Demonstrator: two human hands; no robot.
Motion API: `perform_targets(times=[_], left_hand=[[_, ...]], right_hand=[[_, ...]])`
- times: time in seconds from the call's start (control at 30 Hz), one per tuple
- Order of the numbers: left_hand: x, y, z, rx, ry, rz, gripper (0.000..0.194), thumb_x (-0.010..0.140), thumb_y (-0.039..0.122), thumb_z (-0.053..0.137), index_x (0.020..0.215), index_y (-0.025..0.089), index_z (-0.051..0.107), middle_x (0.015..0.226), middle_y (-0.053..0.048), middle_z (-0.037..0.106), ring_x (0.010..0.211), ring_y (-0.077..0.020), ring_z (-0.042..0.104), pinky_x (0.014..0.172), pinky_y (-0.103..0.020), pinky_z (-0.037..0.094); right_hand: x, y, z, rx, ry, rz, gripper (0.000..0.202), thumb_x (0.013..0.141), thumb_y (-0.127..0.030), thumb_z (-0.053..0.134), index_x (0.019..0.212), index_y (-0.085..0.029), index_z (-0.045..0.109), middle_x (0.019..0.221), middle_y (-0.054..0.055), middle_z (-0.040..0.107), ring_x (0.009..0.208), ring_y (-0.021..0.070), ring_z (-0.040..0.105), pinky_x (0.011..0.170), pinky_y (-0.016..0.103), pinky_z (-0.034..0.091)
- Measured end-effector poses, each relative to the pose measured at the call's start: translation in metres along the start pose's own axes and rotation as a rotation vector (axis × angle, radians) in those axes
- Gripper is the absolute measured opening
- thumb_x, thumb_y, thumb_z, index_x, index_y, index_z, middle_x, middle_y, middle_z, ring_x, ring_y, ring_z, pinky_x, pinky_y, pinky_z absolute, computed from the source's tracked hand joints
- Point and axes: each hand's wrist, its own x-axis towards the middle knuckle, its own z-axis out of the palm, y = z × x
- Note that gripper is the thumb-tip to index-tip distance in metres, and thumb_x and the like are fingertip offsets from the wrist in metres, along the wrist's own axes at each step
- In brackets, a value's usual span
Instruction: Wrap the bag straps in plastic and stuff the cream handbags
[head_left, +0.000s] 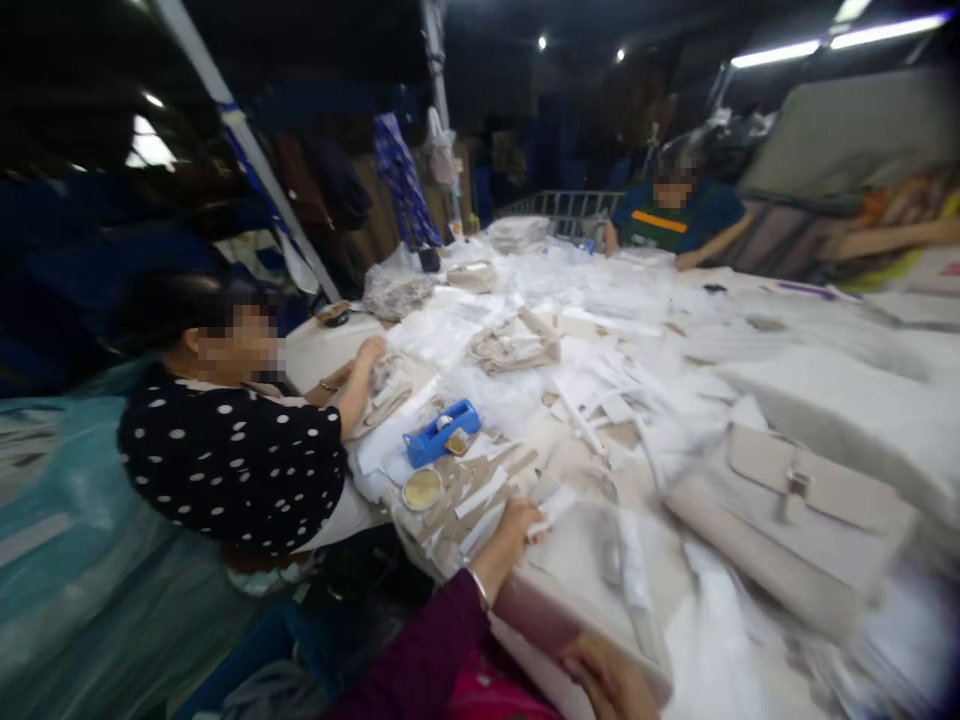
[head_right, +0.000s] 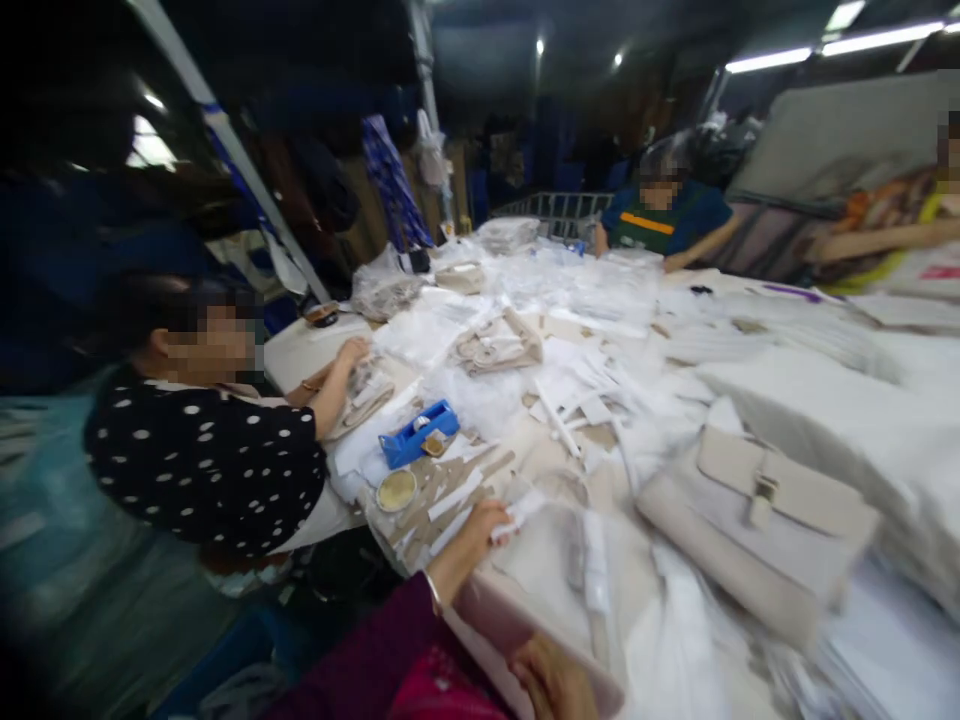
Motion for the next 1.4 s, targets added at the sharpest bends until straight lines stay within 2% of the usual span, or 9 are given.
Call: perform_targets(times=[0.13, 0.33, 0.57, 0.73, 0.9, 1.03, 1.23, 1.3, 1.4], left_hand=[[0.013, -0.001, 0.003, 0.049, -0.088, -0.008, 0.022, 0.059, 0.019, 0.062, 0.078, 0.016, 0.052, 0.06, 0.001, 0.058, 0.05, -0.0102, 0.053, 0.042, -0.018, 0.029], [0.014, -0.002, -0.001, 0.066, -0.173, 0.06, 0.026, 0.059, 0.024, 0.066, 0.078, 0.017, 0.049, 0.059, 0.002, 0.059, 0.041, -0.0062, 0.048, 0.04, -0.017, 0.029], [0.018, -0.003, 0.001, 0.037, -0.172, 0.07, 0.028, 0.057, 0.02, 0.069, 0.077, 0.016, 0.049, 0.057, 0.001, 0.059, 0.039, -0.0074, 0.048, 0.038, -0.017, 0.026], [0.018, -0.005, 0.0, 0.038, -0.131, 0.092, 0.026, 0.058, 0.017, 0.067, 0.078, 0.016, 0.052, 0.058, -0.001, 0.061, 0.038, -0.0077, 0.048, 0.038, -0.018, 0.028], [0.014, -0.002, 0.003, 0.069, -0.158, 0.088, 0.028, 0.054, 0.016, 0.071, 0.076, 0.014, 0.053, 0.057, -0.001, 0.061, 0.039, -0.0072, 0.048, 0.037, -0.016, 0.025], [0.019, 0.001, 0.004, 0.076, -0.219, 0.092, 0.029, 0.051, 0.017, 0.073, 0.073, 0.012, 0.055, 0.059, -0.002, 0.062, 0.039, -0.0063, 0.046, 0.036, -0.016, 0.023], [0.029, -0.002, 0.003, 0.102, -0.212, 0.087, 0.027, 0.052, 0.018, 0.071, 0.073, 0.013, 0.054, 0.059, -0.002, 0.062, 0.038, -0.0063, 0.046, 0.035, -0.016, 0.022], [0.021, -0.001, 0.002, 0.088, -0.188, 0.104, 0.026, 0.053, 0.017, 0.07, 0.072, 0.014, 0.053, 0.058, -0.001, 0.061, 0.04, -0.0075, 0.049, 0.036, -0.016, 0.025], [0.008, 0.001, 0.003, 0.058, -0.132, 0.15, 0.027, 0.054, 0.018, 0.069, 0.076, 0.015, 0.054, 0.064, -0.001, 0.062, 0.053, -0.0126, 0.059, 0.041, -0.017, 0.034]], right_hand=[[-0.049, -0.018, 0.019, 0.239, -0.099, 0.292, 0.03, 0.082, -0.041, 0.045, 0.062, -0.022, 0.054, 0.065, 0.002, 0.058, 0.065, 0.0179, 0.054, 0.062, 0.029, 0.041], [-0.071, -0.028, 0.023, 0.473, 0.018, 0.573, 0.024, 0.074, -0.037, 0.051, 0.058, -0.019, 0.045, 0.056, -0.003, 0.043, 0.06, 0.0129, 0.04, 0.06, 0.026, 0.032], [-0.082, -0.032, 0.021, 0.529, 0.068, 0.616, 0.021, 0.073, -0.034, 0.051, 0.06, -0.018, 0.048, 0.057, -0.002, 0.045, 0.061, 0.0133, 0.041, 0.061, 0.026, 0.032], [-0.064, -0.055, -0.001, 0.503, 0.147, 0.51, 0.02, 0.077, -0.032, 0.049, 0.065, -0.018, 0.056, 0.063, 0.0, 0.054, 0.066, 0.0153, 0.048, 0.065, 0.026, 0.037], [-0.043, -0.09, -0.008, 0.595, -0.028, 0.283, 0.016, 0.073, -0.022, 0.055, 0.079, -0.019, 0.07, 0.074, 0.001, 0.065, 0.069, 0.0144, 0.056, 0.067, 0.024, 0.041], [-0.071, -0.056, -0.025, 0.473, 0.371, 0.497, 0.021, 0.077, -0.03, 0.054, 0.07, -0.016, 0.068, 0.062, 0.001, 0.059, 0.063, 0.0141, 0.053, 0.063, 0.025, 0.04], [-0.184, 0.011, -0.114, 0.056, 1.166, 0.855, 0.046, 0.07, -0.056, 0.056, 0.086, -0.014, 0.069, 0.086, 0.008, 0.067, 0.081, 0.0223, 0.058, 0.076, 0.034, 0.045], [-0.217, 0.025, -0.136, 0.02, 1.241, 0.942, 0.053, 0.065, -0.06, 0.055, 0.089, -0.016, 0.068, 0.091, 0.011, 0.068, 0.083, 0.0258, 0.06, 0.075, 0.038, 0.048], [-0.246, 0.047, -0.146, 0.136, 1.12, 1.027, 0.045, 0.058, -0.06, 0.06, 0.084, -0.023, 0.068, 0.084, 0.011, 0.069, 0.086, 0.0318, 0.064, 0.074, 0.043, 0.051]])
